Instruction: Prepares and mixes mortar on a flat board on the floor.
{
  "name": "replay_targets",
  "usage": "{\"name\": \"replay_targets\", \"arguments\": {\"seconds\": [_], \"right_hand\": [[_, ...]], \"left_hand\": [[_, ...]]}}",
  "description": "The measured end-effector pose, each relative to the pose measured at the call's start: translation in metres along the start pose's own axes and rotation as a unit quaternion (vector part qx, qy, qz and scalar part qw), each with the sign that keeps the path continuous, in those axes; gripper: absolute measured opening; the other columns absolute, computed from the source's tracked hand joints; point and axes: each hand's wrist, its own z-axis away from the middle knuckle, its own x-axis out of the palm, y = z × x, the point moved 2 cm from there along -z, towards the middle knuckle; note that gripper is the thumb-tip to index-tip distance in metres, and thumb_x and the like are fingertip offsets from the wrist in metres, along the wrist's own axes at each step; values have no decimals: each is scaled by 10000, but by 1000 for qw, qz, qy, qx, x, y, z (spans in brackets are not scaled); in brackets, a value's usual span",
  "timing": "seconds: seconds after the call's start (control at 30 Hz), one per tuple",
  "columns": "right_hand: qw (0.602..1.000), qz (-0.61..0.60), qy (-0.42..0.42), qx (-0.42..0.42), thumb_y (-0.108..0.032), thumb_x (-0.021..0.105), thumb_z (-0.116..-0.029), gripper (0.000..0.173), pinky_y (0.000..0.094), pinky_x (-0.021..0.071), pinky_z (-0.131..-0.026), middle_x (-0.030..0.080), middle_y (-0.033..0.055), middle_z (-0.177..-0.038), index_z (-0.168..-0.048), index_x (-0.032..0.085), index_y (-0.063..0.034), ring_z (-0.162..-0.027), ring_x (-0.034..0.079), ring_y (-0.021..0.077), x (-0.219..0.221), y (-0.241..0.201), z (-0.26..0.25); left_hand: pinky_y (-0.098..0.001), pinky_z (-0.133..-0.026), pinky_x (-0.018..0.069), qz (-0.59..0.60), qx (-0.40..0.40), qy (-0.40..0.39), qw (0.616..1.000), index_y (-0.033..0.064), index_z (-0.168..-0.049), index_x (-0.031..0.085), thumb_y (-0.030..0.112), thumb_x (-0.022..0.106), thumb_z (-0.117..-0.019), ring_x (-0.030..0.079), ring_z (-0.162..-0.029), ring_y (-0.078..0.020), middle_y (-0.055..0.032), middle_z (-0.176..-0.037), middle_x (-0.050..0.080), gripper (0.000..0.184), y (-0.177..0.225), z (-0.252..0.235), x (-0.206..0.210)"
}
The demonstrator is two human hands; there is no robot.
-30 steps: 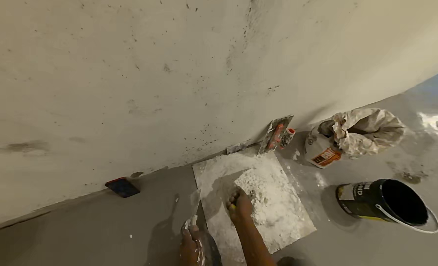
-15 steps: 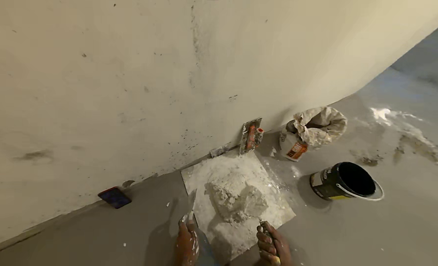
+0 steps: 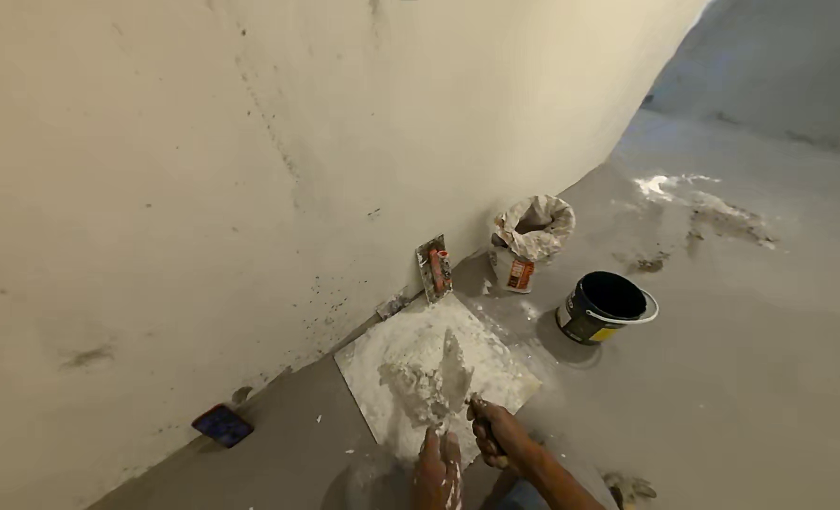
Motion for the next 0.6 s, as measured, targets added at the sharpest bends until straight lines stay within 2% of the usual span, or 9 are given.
{"name": "replay_targets", "arguments": {"seconds": [0.1, 0.23, 0.3, 0.37, 0.47, 0.53, 0.6], "right_hand": [[999, 37, -34, -15, -553, 333, -1091, 493, 277, 441, -391, 457, -9, -613, -1070, 556, -113, -406, 420, 107, -4, 2, 25], [998, 33, -38, -31, -536, 374, -1085, 476, 269, 441, -389, 478, -7, -615, -1084, 579, -106, -410, 436, 104, -17, 14, 42], [999, 1, -17, -38, -546, 353, -1089, 489, 266, 435, -391, 476, -10, -617, -1089, 577, -111, -413, 430, 101, -21, 14, 41], [997, -62, 11, -38, -555, 327, -1093, 491, 257, 418, -389, 460, -16, -618, -1052, 557, -123, -411, 412, 96, -22, 11, 30], [992, -122, 17, -32, -574, 328, -1087, 487, 245, 394, -387, 445, -21, -623, -1018, 536, -139, -410, 390, 90, -22, -1, 6], [995, -96, 0, -28, -586, 337, -1081, 495, 251, 397, -383, 452, -14, -630, -1035, 540, -137, -411, 397, 96, -16, -5, -1], [999, -29, -30, -21, -592, 349, -1075, 491, 261, 401, -383, 455, -12, -628, -1031, 537, -141, -410, 400, 101, -7, -8, 5]], "left_hand": [[-528, -899, 573, -53, -8, -9, 999, -20, -1410, 515, 360, 503, -1063, 719, -974, -331, -205, -1059, 719, 515, 3, -53, -4], [-517, -931, 560, -62, -14, 3, 998, 30, -1381, 544, 356, 501, -1062, 708, -1023, -310, -178, -1111, 715, 458, -13, -108, -25], [-521, -917, 564, -58, -11, 15, 998, 14, -1393, 533, 347, 510, -1061, 712, -1000, -319, -189, -1086, 718, 470, -13, -100, -32], [-537, -904, 564, -42, -8, 12, 999, -28, -1406, 509, 324, 517, -1061, 711, -973, -342, -223, -1059, 711, 493, -10, -70, -32], [-517, -854, 581, -5, 7, -4, 1000, -47, -1355, 553, 270, 538, -1055, 713, -896, -320, -219, -1001, 712, 437, -4, -25, -18], [-485, -812, 587, 18, 24, -1, 1000, -34, -1309, 592, 256, 548, -1045, 704, -833, -275, -182, -952, 711, 395, -7, -16, -5], [-492, -821, 588, 24, 26, 33, 999, -42, -1275, 611, 262, 573, -1038, 709, -842, -280, -185, -946, 717, 387, -4, -33, -4]]}}
